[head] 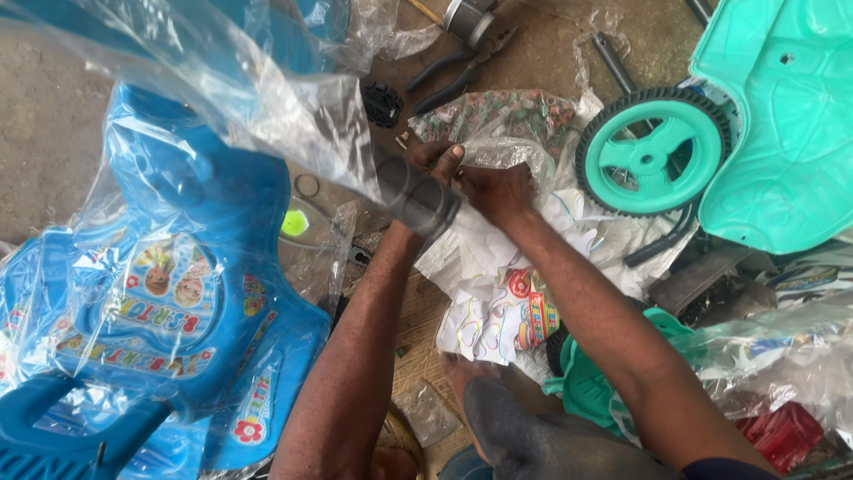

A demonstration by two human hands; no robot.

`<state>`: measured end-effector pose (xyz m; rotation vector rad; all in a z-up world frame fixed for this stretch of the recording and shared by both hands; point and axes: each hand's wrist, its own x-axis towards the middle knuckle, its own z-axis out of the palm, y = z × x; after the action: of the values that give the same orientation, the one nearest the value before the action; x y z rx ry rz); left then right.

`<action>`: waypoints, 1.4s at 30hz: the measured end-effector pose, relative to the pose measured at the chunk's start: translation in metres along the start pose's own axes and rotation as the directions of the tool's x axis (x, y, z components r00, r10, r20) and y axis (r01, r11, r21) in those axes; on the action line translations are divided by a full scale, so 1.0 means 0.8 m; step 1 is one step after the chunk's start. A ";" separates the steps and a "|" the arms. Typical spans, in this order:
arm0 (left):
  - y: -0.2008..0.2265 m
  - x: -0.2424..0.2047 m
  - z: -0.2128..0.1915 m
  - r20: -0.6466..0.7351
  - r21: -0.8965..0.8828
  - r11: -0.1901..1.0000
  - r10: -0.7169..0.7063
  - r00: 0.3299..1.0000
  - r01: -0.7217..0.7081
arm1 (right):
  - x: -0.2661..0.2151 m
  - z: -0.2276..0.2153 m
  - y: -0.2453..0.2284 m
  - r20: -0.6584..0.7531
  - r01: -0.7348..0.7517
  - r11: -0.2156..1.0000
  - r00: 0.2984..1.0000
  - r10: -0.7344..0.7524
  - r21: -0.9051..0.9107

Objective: The person assembles a blue plastic tricycle by attaching the handlebar to the frame, securing it with a bolt and nut, and then attaching a wheel to the axle. The person uses pliers and a wrench to tighten the components.

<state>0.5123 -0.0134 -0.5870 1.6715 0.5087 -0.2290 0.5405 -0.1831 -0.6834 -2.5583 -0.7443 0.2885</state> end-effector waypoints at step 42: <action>-0.052 -0.013 -0.016 -0.004 -0.042 0.998 0.043 0.999 -0.043 | -0.017 -0.002 0.022 0.470 -0.651 0.342 0.742 0.479 0.678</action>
<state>0.4823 0.0009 -0.6175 1.6399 0.4758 -0.1829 0.5379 -0.2041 -0.6894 -1.7426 0.3047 0.8896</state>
